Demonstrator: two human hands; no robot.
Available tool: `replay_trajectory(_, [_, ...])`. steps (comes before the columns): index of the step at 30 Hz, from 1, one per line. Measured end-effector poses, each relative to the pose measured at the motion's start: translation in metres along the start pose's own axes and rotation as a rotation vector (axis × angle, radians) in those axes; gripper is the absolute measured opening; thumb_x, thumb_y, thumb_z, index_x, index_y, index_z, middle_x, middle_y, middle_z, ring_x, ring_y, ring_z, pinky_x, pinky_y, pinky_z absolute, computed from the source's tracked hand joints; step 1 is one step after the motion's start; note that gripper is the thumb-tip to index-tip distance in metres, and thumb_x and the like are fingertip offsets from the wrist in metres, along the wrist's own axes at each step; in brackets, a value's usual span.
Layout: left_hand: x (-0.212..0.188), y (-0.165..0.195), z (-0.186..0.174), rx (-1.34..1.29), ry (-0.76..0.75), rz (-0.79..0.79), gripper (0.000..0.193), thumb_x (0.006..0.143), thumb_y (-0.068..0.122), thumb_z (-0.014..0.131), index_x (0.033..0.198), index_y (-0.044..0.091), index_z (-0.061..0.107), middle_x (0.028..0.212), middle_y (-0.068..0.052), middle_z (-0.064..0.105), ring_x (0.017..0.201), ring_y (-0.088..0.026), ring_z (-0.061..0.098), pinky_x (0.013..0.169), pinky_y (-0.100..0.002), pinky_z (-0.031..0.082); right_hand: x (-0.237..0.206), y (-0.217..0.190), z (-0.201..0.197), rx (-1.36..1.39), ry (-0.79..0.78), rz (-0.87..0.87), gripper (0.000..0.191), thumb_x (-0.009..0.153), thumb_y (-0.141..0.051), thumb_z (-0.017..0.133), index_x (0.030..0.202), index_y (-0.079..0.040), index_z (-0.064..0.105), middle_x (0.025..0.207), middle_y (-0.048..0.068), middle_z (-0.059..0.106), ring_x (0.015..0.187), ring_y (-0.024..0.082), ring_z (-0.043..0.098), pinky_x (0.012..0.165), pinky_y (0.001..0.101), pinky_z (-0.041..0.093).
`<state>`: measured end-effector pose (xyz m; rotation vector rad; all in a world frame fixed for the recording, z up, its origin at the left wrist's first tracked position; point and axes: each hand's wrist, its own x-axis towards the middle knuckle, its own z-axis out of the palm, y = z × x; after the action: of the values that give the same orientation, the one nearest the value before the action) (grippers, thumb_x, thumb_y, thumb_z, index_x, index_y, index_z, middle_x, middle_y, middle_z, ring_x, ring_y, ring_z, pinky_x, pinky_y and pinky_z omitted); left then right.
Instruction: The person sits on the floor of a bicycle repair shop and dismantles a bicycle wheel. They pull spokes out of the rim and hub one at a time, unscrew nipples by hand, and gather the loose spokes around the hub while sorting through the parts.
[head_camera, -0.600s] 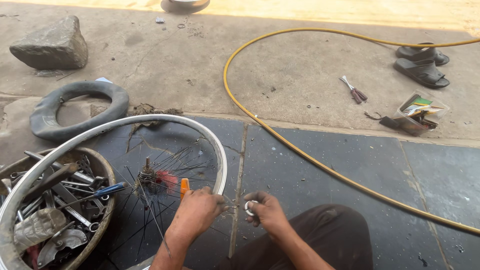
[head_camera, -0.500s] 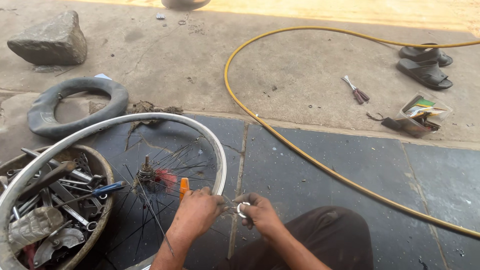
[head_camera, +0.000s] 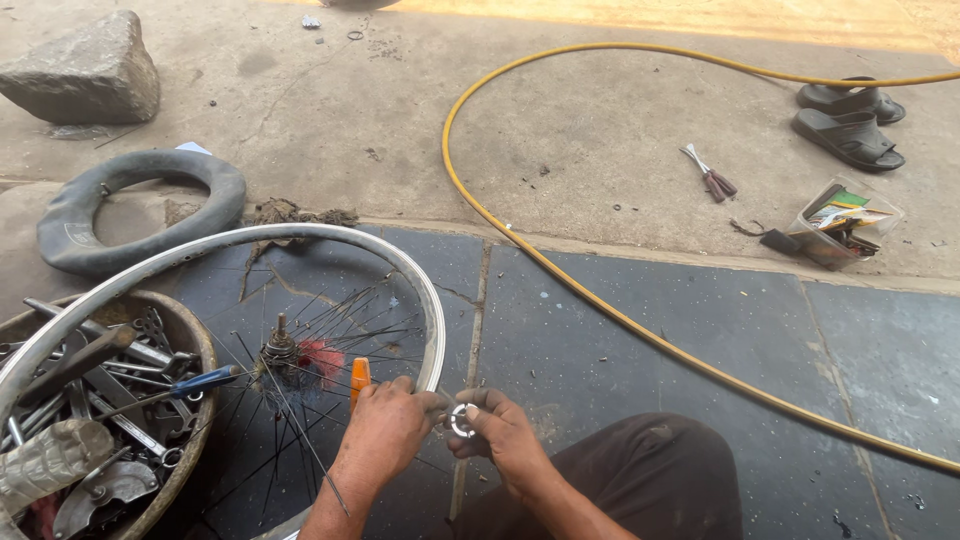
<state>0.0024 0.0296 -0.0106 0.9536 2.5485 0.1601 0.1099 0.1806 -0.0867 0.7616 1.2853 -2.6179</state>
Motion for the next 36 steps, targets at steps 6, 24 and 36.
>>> replay_trajectory(6, [-0.002,0.003,0.001,-0.015,-0.029,-0.018,0.026,0.096,0.038,0.064,0.12,0.033,0.073,0.101,-0.006,0.064,0.104,-0.024,0.063,0.095,-0.043,0.044,-0.005,-0.003,-0.013,0.053,-0.036,0.179,0.025,0.102,-0.017,0.055,0.123,-0.003,0.06,0.095,0.015,0.071,0.065,0.016,0.067,0.059,0.0302,0.058])
replay_trajectory(24, [-0.003,-0.008,0.005,-0.022,0.032,0.0,0.025,0.093,0.036,0.068,0.115,0.027,0.075,0.104,-0.009,0.067,0.108,-0.028,0.064,0.098,-0.046,0.043,-0.005,-0.004,0.015,-0.161,0.047,-0.032,0.039,0.094,-0.003,0.053,0.133,0.0,0.052,0.11,0.016,0.075,0.093,0.02,0.075,0.077,0.0303,0.061])
replay_trajectory(36, [-0.004,-0.007,-0.002,-0.049,0.023,-0.034,0.027,0.093,0.04,0.067,0.115,0.026,0.075,0.103,-0.007,0.067,0.107,-0.025,0.064,0.099,-0.046,0.043,0.004,0.0,-0.003,-0.311,0.129,-0.034,0.03,0.093,-0.005,0.057,0.122,-0.001,0.057,0.088,0.011,0.071,0.059,0.015,0.064,0.051,0.0285,0.052])
